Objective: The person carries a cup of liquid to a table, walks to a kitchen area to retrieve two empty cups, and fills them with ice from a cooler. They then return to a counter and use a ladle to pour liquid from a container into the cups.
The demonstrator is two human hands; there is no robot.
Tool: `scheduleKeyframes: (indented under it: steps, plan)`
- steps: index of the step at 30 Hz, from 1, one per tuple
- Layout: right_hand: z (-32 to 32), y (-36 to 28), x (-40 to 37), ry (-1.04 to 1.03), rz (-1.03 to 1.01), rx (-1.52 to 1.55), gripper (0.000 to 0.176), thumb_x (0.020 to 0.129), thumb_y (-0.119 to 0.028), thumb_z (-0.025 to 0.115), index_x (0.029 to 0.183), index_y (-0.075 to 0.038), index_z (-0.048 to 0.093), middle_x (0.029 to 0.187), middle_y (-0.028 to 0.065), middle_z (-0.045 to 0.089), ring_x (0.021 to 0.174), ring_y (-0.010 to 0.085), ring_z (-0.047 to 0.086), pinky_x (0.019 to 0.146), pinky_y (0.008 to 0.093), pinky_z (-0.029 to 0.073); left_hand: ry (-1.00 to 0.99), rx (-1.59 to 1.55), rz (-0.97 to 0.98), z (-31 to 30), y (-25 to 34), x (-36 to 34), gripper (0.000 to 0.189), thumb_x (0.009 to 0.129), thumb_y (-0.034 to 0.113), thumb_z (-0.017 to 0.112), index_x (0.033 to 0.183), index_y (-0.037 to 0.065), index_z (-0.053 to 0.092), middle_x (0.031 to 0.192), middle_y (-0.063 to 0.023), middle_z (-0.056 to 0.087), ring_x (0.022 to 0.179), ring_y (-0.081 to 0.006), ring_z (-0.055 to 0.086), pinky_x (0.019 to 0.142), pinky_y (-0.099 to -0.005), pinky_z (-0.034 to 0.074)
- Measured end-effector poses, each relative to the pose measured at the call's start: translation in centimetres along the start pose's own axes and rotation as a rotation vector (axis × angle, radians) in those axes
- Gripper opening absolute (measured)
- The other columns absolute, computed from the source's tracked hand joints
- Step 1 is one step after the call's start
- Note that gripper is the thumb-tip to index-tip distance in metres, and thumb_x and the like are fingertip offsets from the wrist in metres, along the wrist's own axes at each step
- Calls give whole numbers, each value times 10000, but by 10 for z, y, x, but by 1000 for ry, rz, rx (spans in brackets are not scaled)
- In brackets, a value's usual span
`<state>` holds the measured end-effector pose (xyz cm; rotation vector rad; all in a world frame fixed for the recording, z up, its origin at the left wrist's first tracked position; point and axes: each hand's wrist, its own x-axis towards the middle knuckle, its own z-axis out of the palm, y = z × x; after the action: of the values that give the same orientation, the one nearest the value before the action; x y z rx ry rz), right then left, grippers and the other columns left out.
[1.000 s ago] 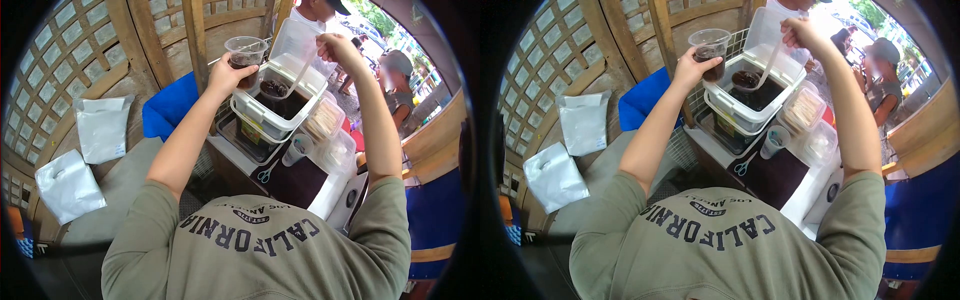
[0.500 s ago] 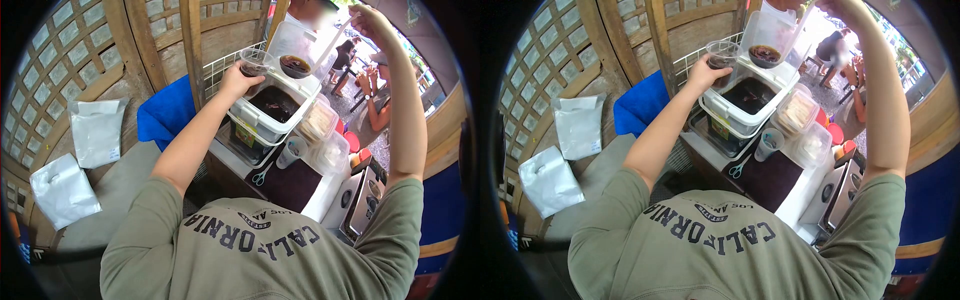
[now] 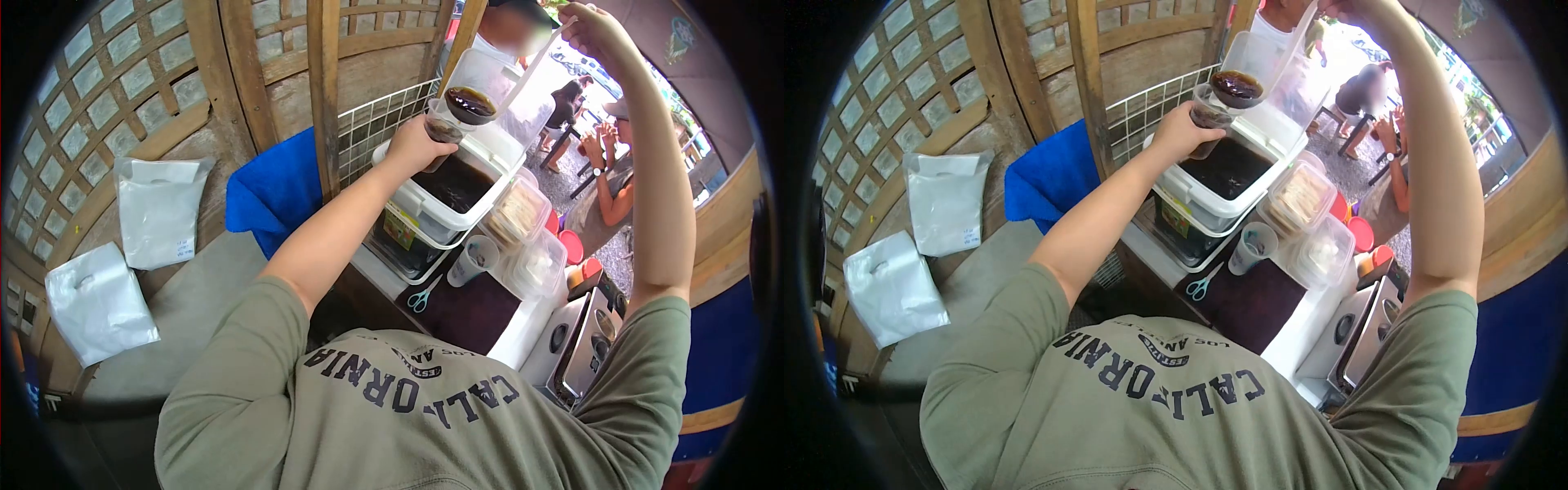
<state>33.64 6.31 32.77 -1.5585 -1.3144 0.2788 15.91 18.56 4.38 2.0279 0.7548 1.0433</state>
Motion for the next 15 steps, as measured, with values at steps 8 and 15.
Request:
scheduleKeyframes:
  steps: [8,15]
  plan:
    - [15,15,-3,-84,-64,-99,244,852,-272,536,779,-52,612,589,75,593,479,143,562,476,260,460,62,42,22,13,-12,6,586,565,341,822,988,-5,612,976,-191,654,929,-320,624,841,-379,477]
    - [33,-10,-35,-131,-196,-329,255,863,-210,504,732,-23,618,586,95,612,511,147,596,496,258,477,49,66,-17,15,-11,3,605,562,361,819,997,-3,612,994,-188,651,949,-321,618,843,-382,476]
